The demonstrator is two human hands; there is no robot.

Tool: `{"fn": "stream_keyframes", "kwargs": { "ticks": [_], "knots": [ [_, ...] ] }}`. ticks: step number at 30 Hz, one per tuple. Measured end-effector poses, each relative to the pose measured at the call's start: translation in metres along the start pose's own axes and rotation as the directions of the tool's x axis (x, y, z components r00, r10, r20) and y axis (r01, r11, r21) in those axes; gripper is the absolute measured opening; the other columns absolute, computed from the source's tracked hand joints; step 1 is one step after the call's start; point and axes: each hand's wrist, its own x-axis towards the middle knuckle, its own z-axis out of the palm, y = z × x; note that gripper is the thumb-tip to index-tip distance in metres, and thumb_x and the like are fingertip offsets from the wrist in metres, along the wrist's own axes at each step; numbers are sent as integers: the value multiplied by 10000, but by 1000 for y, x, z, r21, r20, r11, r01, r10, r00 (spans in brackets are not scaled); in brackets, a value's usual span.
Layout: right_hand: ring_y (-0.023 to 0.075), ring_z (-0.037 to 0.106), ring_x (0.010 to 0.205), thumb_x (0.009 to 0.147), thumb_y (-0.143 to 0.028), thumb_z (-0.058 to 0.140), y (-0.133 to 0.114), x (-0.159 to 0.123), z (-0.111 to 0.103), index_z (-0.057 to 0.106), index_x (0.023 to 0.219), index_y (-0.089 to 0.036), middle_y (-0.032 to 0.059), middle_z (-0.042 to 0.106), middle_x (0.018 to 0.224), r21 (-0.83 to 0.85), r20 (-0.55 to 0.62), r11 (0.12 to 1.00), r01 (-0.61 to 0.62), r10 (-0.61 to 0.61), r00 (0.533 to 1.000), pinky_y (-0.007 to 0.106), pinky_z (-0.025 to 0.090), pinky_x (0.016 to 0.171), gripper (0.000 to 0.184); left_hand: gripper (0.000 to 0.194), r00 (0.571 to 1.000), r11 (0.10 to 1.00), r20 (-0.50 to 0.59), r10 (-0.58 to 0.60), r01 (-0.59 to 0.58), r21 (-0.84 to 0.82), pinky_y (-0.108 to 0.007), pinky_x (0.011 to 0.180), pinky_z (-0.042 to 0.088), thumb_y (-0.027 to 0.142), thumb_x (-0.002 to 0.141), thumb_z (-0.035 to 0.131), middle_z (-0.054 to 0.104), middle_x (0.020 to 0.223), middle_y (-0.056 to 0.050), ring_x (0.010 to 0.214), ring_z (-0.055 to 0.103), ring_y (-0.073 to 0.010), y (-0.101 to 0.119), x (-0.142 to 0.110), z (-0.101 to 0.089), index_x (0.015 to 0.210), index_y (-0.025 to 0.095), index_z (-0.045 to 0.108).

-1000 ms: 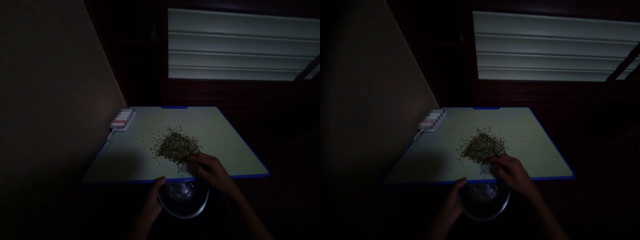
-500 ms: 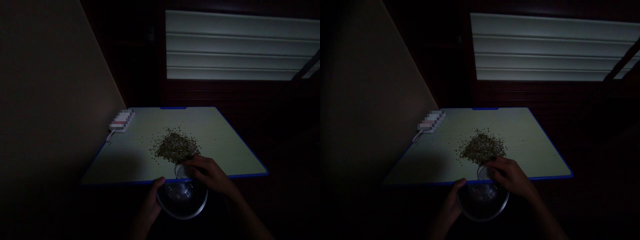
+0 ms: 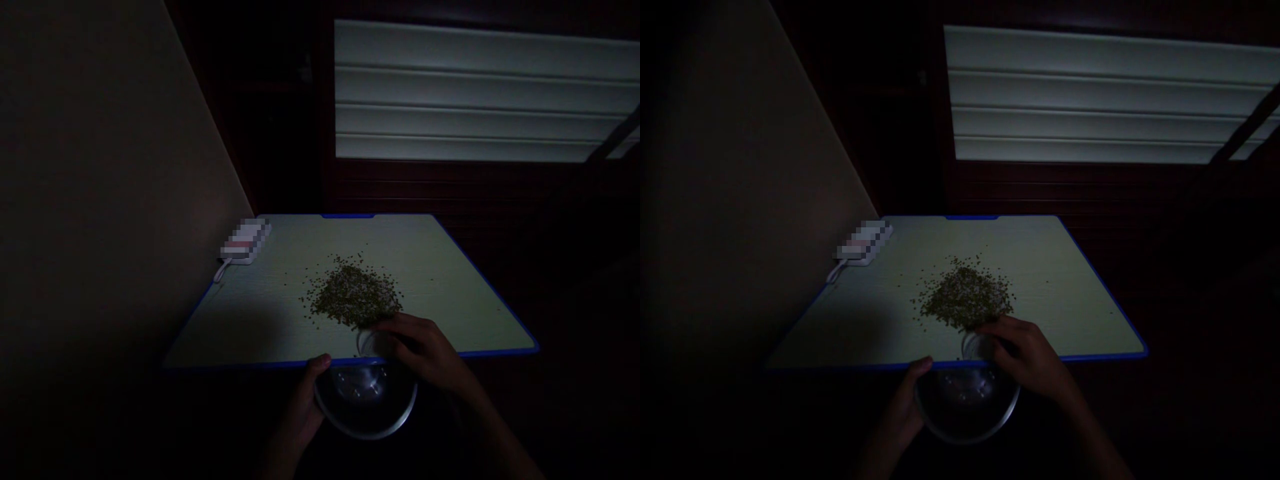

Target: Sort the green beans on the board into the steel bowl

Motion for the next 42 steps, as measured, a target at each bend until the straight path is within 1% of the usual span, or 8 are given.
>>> {"fn": "stream_keyframes", "kwargs": {
  "ticks": [9,15,20,23,26,28,32,42],
  "knots": [
    [204,664,927,937,-219,542,-2,3,5,635,1254,-277,63,706,1049,-55,-13,998,-42,41,999,324,521,800,336,122,1000,999,-11,23,-23,-39,-393,871,538,237,730,735,786,741,-64,781,740,-256,-1,1,1,799,137,721],
    [180,652,874,955,-234,532,-6,6,4,631,1269,-276,50,694,960,-53,53,999,6,-3,999,293,508,763,332,107,1000,999,2,-4,4,-50,-337,775,559,246,737,738,778,711,-41,681,725,-210,-2,2,-2,770,146,715],
    [176,651,863,941,-211,541,-4,4,3,658,1222,-271,41,697,960,-8,44,1000,6,-5,999,288,507,743,310,145,1000,1000,17,-2,2,-25,-384,803,564,270,745,730,778,702,-62,700,731,-242,-3,4,-4,781,130,719],
    [187,653,914,920,-194,547,2,0,3,660,1205,-265,43,702,1021,2,-81,999,-48,48,996,301,507,790,315,166,1000,999,0,5,-5,-35,-409,849,558,257,735,738,792,765,-76,757,740,-258,-3,3,-4,831,122,721],
    [210,649,960,909,-184,528,9,-3,3,673,1158,-244,54,703,1050,-5,-278,988,-154,146,949,324,497,828,295,193,1000,999,-16,24,-24,-49,-407,890,546,232,736,738,799,829,-83,843,741,-266,-2,1,-3,891,120,715],
    [213,651,937,901,-181,523,11,-4,3,678,1140,-233,57,703,1028,-20,-317,982,-186,171,933,323,495,808,289,219,999,998,-37,27,-29,-58,-409,911,539,213,738,735,801,870,-86,900,736,-274,-1,0,-2,937,125,707],
    [194,649,858,887,-169,536,11,-4,5,680,1138,-225,48,698,964,-68,-264,986,-155,132,956,299,490,754,295,244,999,998,-44,17,-19,-56,-435,925,533,219,737,733,800,898,-99,961,724,-300,-1,-1,0,960,125,704],
    [185,647,831,881,-173,549,9,-4,3,681,1146,-231,46,694,949,-62,-210,991,-122,107,972,283,492,731,301,185,1000,999,-27,-10,9,-37,-426,929,530,239,732,735,801,828,-99,919,734,-298,0,-2,1,869,115,724]
  ]
}}
